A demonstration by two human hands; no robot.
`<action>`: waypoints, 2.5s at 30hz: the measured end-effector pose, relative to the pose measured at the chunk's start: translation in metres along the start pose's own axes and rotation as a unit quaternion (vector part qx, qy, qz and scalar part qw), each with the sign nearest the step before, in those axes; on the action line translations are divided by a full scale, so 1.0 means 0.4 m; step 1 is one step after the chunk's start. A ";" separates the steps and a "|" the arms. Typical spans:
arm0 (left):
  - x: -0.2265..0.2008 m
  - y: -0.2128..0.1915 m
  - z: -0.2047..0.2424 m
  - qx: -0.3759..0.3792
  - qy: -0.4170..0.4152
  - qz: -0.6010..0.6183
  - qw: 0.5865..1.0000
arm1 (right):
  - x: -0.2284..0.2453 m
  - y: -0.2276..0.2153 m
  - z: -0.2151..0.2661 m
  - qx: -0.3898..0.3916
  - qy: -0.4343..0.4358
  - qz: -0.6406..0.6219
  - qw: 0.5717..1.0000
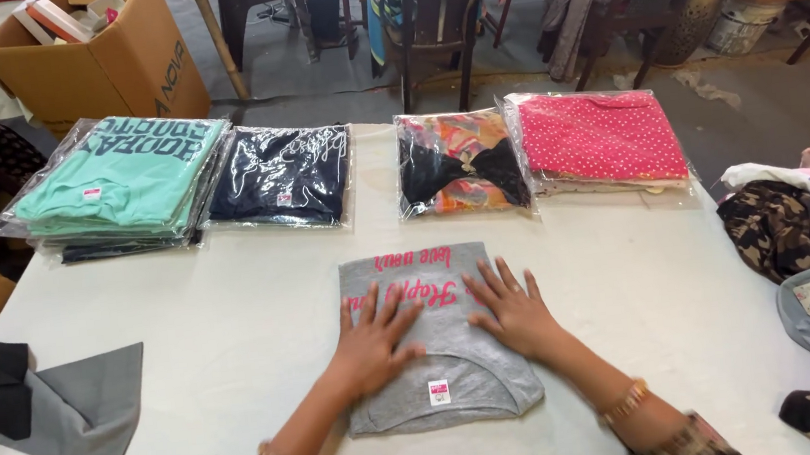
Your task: The person folds a gray t-shirt on a white table, then places it into a clear plastic bag and seals it. The person then places the packaged shirt on a stack of other packaged shirts.
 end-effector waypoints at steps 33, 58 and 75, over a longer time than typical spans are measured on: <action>-0.018 0.147 0.309 -0.195 0.119 -0.152 0.962 | 0.086 -0.050 0.365 -0.153 -0.260 -0.022 0.953; -0.115 -0.606 0.191 -0.343 0.109 0.097 0.928 | 0.152 -0.582 0.242 -0.377 -0.145 -0.164 0.900; 0.047 -0.010 0.208 -0.268 0.173 0.066 0.945 | 0.044 -0.161 0.271 -0.293 -0.246 -0.068 0.922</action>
Point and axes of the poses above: each hand's wrist, its own z-axis away from the middle knuckle, its own y-axis out of the palm, x = y × z, the point moved 1 cm from there along -z, towards the middle knuckle, and after that the axes turned 4 degrees about -z, right-handed, at the moved point
